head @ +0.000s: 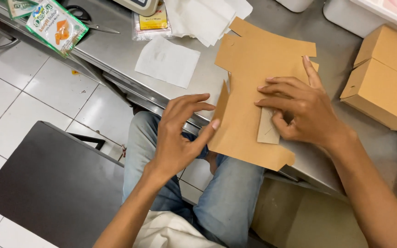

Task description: The person folds flat cardboard box blanks into three-dimensional boxes by hand. They fold the side flaps, tuck the tabs into slots, and press the seams to secure the shape. Completed boxes are stacked on the right side of the table.

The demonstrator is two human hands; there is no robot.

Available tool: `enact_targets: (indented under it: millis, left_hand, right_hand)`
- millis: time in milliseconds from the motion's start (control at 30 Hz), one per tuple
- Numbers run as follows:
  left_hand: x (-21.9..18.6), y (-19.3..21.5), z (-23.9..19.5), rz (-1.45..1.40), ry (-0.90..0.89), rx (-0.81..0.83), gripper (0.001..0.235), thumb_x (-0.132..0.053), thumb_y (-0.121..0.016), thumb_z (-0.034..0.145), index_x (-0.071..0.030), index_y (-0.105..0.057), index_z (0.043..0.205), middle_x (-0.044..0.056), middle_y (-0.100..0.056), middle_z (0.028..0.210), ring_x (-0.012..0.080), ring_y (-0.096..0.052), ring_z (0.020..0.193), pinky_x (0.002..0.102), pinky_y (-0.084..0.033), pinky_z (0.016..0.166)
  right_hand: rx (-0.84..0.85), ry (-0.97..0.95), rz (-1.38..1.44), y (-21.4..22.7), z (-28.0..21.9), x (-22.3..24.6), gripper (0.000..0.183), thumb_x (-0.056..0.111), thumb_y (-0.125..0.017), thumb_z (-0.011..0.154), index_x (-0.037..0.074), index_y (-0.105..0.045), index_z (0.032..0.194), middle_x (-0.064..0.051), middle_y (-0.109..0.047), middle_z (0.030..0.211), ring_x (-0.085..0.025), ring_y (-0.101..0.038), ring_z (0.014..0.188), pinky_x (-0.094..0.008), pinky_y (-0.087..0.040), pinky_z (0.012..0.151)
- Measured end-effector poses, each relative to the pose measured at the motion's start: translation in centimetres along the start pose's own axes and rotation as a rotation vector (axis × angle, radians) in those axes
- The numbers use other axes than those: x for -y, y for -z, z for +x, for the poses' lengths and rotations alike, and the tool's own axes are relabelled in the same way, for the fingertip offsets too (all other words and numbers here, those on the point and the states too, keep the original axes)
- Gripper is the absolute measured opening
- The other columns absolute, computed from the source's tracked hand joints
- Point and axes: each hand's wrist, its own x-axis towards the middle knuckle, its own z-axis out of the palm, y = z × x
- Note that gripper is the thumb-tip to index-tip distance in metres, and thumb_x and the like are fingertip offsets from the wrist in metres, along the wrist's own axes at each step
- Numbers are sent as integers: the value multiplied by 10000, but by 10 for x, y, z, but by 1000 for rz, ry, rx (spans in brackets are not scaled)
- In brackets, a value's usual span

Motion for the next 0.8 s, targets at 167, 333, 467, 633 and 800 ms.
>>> enact_targets:
  millis: [167,333,467,633,800]
  left_hand:
    - [-1,-6,-1,73,-195,250,331,-341,-733,964,-114,-728,1205,48,-735,1288,270,-629,1331,458,-369,1132]
    - [0,-15,3,130,-389,328,337,-343,-698,1007,-70,-715,1204,104,-677,1279,293,-643,1270,519,-376,1140]
    - [3,-12,18,101,-400,422,270,-263,-600,1054,-68,-742,1175,84,-682,1225,272,-633,1173,445,-394,1052]
    - [28,-7,48,51,-441,446,273,-253,-671,1034,-106,-662,1264,88,-617,1332,288,-594,1262,479,-445,1049]
    - [28,-9,80,-41,-418,547,510,-304,-784,939,-74,-541,1325,150,-513,1399,343,-480,1376,492,-405,1151]
  right_hand:
    - [-4,-40,17,4,4,13,184,104,-640,858,140,-798,947,-45,-768,1036,-283,-729,1098,-790,-191,1239]
    - [-20,-123,25,3,5,19,207,247,-703,995,82,-785,900,-62,-767,990,-265,-733,1028,-754,-199,1239]
    - [-12,-125,-74,-5,3,18,364,428,-822,919,83,-712,957,-64,-694,995,-241,-688,940,-731,-283,1213]
    - [-83,-180,-55,-12,5,22,416,429,-885,887,93,-640,883,-33,-620,965,-244,-616,852,-706,-350,1188]
    - [-34,-280,5,-10,9,23,549,511,-841,884,64,-577,1062,-34,-590,995,-259,-596,955,-680,-286,1212]
